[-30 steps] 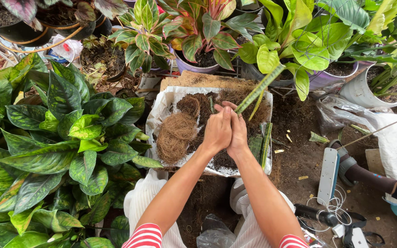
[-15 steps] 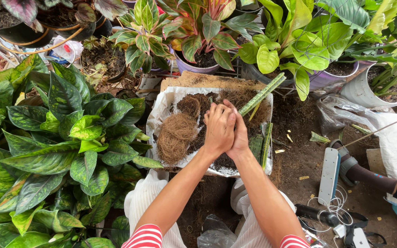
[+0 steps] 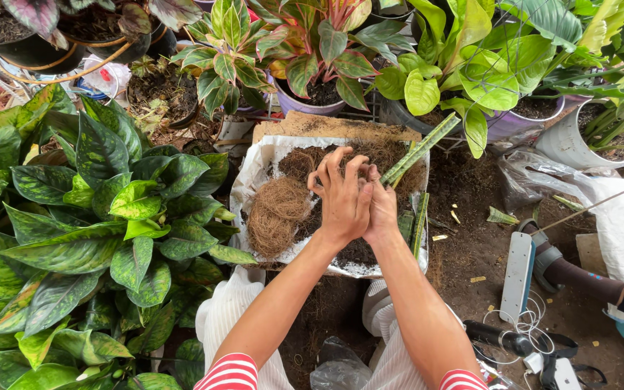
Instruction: The person sits on the ground and plants a snake plant leaf cutting into soil in a styrofoam box. They hold the leaf upright with both hands, press and pack soil around its base, add handfuls of soil, and repeatedly firm the soil around the cutting.
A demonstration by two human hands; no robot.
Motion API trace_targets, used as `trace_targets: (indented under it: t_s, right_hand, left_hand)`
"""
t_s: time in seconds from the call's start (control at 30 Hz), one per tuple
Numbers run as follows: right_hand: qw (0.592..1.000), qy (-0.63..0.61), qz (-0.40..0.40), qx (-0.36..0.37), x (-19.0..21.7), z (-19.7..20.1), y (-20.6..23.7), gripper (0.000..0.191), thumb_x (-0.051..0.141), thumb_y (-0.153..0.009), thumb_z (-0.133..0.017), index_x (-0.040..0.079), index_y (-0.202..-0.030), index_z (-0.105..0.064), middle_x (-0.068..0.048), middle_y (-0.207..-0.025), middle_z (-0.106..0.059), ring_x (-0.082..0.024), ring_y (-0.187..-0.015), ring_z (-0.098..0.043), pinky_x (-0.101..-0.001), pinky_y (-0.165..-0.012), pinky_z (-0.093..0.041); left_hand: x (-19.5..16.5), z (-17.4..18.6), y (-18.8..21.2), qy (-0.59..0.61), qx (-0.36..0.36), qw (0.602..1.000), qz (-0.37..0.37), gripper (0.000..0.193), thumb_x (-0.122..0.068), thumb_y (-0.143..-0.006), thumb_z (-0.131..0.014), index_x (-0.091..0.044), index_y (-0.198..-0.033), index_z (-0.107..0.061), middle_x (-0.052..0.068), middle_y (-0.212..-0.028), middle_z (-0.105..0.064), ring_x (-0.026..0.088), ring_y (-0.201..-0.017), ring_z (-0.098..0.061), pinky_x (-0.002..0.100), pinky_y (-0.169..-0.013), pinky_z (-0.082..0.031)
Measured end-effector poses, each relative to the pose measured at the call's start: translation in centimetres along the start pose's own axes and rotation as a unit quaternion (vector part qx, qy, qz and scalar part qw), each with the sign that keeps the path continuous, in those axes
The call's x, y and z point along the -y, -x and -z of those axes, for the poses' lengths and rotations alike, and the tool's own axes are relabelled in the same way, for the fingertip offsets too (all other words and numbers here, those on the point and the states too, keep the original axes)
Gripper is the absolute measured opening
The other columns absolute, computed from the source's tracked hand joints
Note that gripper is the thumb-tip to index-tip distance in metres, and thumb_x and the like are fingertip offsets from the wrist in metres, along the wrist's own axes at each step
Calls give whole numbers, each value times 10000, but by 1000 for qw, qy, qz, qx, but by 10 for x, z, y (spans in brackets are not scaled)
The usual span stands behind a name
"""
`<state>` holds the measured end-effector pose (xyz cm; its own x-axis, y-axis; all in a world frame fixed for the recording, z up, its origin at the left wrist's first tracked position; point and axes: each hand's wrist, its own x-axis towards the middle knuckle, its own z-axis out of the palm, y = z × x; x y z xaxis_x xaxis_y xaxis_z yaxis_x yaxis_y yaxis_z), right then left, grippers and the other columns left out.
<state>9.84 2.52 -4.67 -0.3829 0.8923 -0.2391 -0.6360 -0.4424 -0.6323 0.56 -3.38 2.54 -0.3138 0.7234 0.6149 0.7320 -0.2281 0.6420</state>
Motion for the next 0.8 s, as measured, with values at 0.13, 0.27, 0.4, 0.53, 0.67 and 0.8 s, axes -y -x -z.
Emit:
trace_targets:
  t_s: [0.13,0.27,0.4,0.53,0.67,0.8]
  right_hand:
    - [998,20,56,-17,10,-3,-1,154,193,-1068,-671,48,-1115,-657,22,-845,-639,-75,-703,-594,-240,-614,-502]
    - [992,74,99,-13,15,-14,-1,152,145,-1049,-643,8,-1113,-644,32,-847,-629,-60,-723,-577,-225,-627,-490]
    - [997,55,46,28,17,-20,0,275,209,-1046,-642,-4,-1219,-660,40,-774,-584,-65,-675,-547,-223,-600,-467]
    - [998,-8,44,52,23,-22,0,326,258,-1078,-649,2,-1272,-596,1,-794,-578,-126,-715,-578,-302,-693,-519]
    - [1000,-28,14,-6,33,-21,5,378,334,-1019,-605,69,-1285,-556,-27,-825,-615,-184,-769,-630,-362,-765,-563]
    - [998,-68,5,5,35,-23,8,375,357,-1049,-587,98,-1318,-551,-24,-837,-602,-192,-789,-602,-362,-785,-544]
  left_hand:
    - [0,2,0,23,16,1000,8,391,-364,-1067,-419,-104,-1319,-566,161,-1451,-447,335,-1385,-372,547,-1111,-181]
    - [2,-2,1,61,29,997,34,364,-321,-1057,-465,-89,-1325,-550,144,-1407,-479,310,-1343,-422,504,-1112,-214]
    - [6,-8,0,114,33,989,92,420,-350,-1052,-547,-66,-1359,-506,143,-1361,-509,329,-1364,-465,483,-1098,-305]
    - [14,-11,-4,210,85,951,210,660,-456,-961,-654,-35,-1413,-422,177,-1335,-477,276,-1134,-560,433,-936,-492]
    - [18,-17,-5,315,131,894,289,797,-412,-854,-772,-39,-1435,-375,125,-1259,-559,192,-1007,-639,362,-849,-556]
    - [15,-27,2,434,153,834,303,685,-287,-849,-834,-17,-1390,-512,57,-1074,-649,114,-950,-616,292,-853,-543]
